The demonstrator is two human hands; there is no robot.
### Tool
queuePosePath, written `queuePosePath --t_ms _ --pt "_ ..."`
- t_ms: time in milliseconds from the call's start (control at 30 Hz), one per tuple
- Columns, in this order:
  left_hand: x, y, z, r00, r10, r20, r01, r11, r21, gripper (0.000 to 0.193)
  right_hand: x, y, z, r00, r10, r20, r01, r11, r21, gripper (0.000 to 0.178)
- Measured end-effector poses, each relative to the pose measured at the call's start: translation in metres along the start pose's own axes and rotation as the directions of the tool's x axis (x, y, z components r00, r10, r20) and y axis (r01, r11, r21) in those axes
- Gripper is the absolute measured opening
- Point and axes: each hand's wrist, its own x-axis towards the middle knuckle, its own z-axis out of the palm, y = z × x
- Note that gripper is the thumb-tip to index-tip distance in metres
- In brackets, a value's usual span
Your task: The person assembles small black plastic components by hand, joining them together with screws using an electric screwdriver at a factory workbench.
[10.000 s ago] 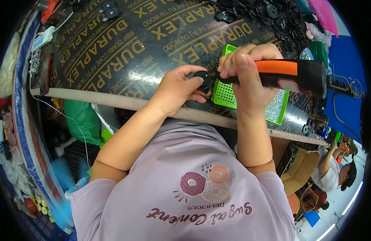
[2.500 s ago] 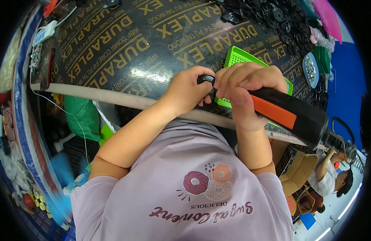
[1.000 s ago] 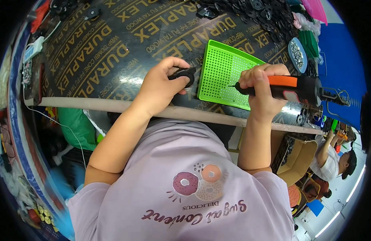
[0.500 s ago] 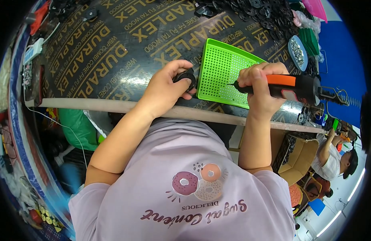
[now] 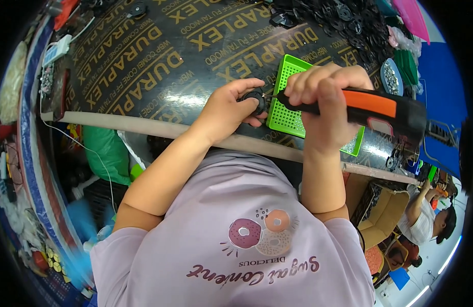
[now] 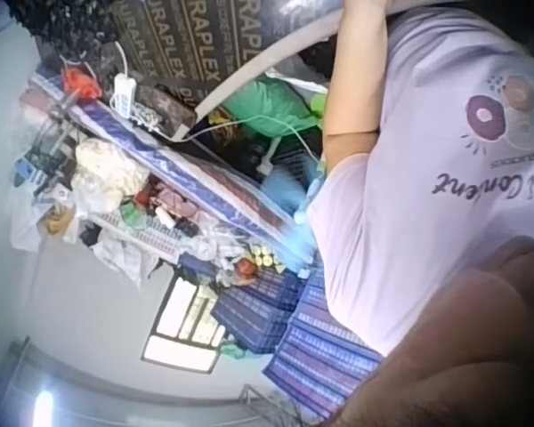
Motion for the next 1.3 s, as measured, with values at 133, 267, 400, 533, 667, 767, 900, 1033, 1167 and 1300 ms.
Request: queuePosePath --t_ms 133,267,400,533,667,767,900,1033,1167,1300 --pt "0.0 0.001 0.0 1.0 -0.024 0.0 0.024 1.0 0.003 0.041 0.0 0.011 0.005 1.0 0.017 -0.022 -0.017 0.999 -0.036 0.024" --pt "0.0 0.002 0.0 0.999 -0.035 -0.002 0.035 0.999 0.0 0.041 -0.002 0.014 0.01 0.995 0.058 -0.079 -0.063 0.996 -0.06 0.025" --pt "0.001 0.001 0.001 1.0 -0.026 -0.012 0.026 0.999 -0.025 0.04 -0.003 0.016 0.008 0.996 0.062 -0.064 -0.067 0.995 -0.07 0.025" --pt "0.002 0.0 0.0 1.0 -0.017 -0.015 0.017 0.999 -0.034 0.039 -0.004 0.015 0.007 0.995 0.101 -0.008 -0.101 0.992 -0.073 0.025" --pt "0.003 -0.004 -0.002 1.0 -0.013 -0.004 0.013 1.0 -0.02 0.039 -0.004 0.023 0.01 1.0 0.016 0.007 -0.015 0.992 -0.126 0.026" --pt "0.003 -0.007 -0.004 1.0 0.006 0.017 -0.005 0.998 -0.059 0.038 -0.005 0.013 0.012 0.98 0.141 0.143 -0.118 0.981 -0.155 0.018" --pt "0.001 -0.007 -0.001 1.0 0.028 -0.011 -0.029 0.998 -0.054 0.036 -0.007 0.015 0.01 0.981 0.115 0.157 -0.079 0.973 -0.216 0.019" --pt "0.0 -0.007 0.001 0.999 0.041 -0.01 -0.041 0.999 -0.026 0.034 -0.01 0.017 0.015 0.987 0.109 0.118 -0.086 0.979 -0.186 0.018" --pt "0.001 -0.007 0.003 0.999 0.031 -0.026 -0.031 0.999 -0.009 0.035 -0.007 0.012 0.015 0.99 0.087 0.109 -0.064 0.979 -0.196 0.019" --pt "-0.001 -0.005 0.004 0.997 0.055 -0.057 -0.058 0.997 -0.044 0.037 0.01 -0.013 0.007 0.951 -0.116 0.286 0.117 0.993 0.014 0.03"
